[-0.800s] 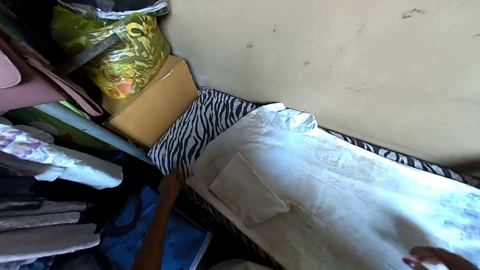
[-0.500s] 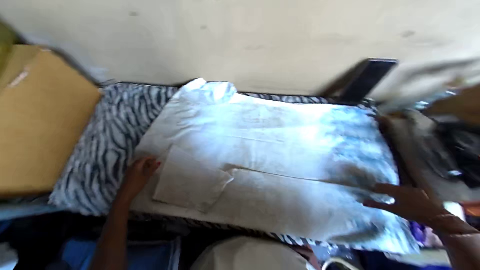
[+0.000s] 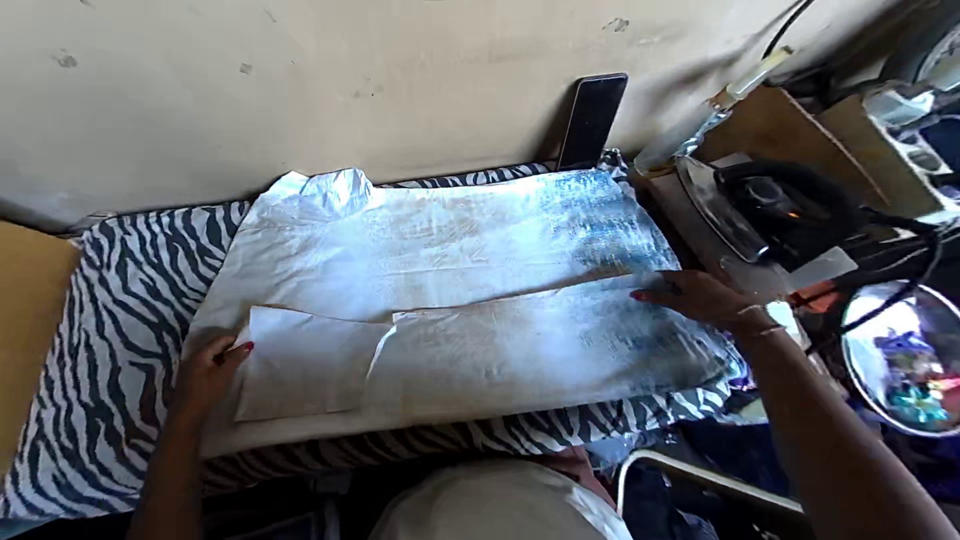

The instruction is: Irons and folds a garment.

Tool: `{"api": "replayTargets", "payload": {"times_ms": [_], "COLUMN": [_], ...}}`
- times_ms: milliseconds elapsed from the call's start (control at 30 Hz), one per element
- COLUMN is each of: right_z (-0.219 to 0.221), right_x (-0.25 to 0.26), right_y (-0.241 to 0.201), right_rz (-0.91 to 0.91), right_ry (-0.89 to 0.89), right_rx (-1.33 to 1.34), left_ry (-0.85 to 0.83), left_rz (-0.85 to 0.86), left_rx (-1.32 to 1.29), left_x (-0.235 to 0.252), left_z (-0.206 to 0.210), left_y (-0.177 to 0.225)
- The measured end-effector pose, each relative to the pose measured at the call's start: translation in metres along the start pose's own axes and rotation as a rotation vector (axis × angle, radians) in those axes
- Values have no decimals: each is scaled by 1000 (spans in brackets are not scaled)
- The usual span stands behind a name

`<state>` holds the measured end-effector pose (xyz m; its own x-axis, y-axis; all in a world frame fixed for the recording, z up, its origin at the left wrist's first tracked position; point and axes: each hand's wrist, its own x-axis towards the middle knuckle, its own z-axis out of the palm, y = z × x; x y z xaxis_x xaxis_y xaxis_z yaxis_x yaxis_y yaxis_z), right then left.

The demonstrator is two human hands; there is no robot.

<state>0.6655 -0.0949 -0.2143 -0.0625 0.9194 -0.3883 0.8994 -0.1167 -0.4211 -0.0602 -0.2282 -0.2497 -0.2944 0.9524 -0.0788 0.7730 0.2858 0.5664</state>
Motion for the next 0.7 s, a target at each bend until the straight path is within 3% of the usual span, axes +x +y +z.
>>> {"api": "replayTargets", "payload": {"times_ms": [200, 300, 367, 433, 533, 633, 700], "right_z": [9, 20, 29, 39, 56, 63, 68], "right_x": [-34, -68, -83, -87, -84, -82, -90], "right_y": [21, 39, 34, 33, 35, 42, 36], "right_rz": [151, 225, 241, 198, 210, 232, 259], "right_ry": [-25, 2, 77, 195, 223, 253, 299], "right_rx": [-48, 46, 93, 92, 58, 16, -7], "left_ry": [4, -96, -131, -68, 66, 267, 310], "left_rz": [-19, -231, -281, -230, -252, -216, 64], "left_rx": [68, 117, 111, 159, 438, 527, 433], "left_x": [-19, -63, -83, -88, -84, -85, -94], "left_z": [-9, -35, -40, -31, 2, 20, 33], "left_y": [-18, -16, -23, -33, -30, 4, 66]}}
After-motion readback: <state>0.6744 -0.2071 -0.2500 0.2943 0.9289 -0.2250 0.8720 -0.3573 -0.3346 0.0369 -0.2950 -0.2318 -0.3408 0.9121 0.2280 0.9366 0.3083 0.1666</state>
